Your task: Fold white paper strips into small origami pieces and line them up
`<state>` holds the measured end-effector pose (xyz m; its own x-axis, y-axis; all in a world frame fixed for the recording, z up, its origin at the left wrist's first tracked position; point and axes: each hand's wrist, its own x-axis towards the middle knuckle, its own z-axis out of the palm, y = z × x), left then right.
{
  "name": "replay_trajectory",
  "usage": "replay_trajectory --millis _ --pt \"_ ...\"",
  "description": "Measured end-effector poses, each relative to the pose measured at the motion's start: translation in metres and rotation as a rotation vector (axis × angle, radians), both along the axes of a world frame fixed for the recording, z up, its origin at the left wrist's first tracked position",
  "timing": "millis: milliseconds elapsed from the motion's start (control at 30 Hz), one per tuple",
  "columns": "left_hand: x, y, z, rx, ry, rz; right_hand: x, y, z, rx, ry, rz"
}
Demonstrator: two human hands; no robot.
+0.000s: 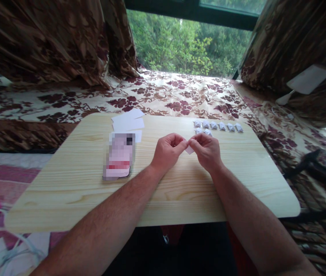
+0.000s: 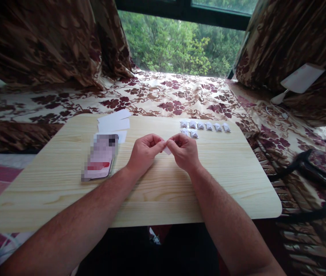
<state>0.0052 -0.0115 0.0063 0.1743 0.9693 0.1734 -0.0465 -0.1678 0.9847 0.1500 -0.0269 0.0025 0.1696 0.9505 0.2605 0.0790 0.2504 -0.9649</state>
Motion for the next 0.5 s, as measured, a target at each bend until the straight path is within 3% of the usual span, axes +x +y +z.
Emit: replay_trajectory --millis 500 --pt "0.0005 -0.0015 -0.0016 0.030 -0.005 0.027 0.0006 -0.0022 0.0019 -0.029 0.019 0.031"
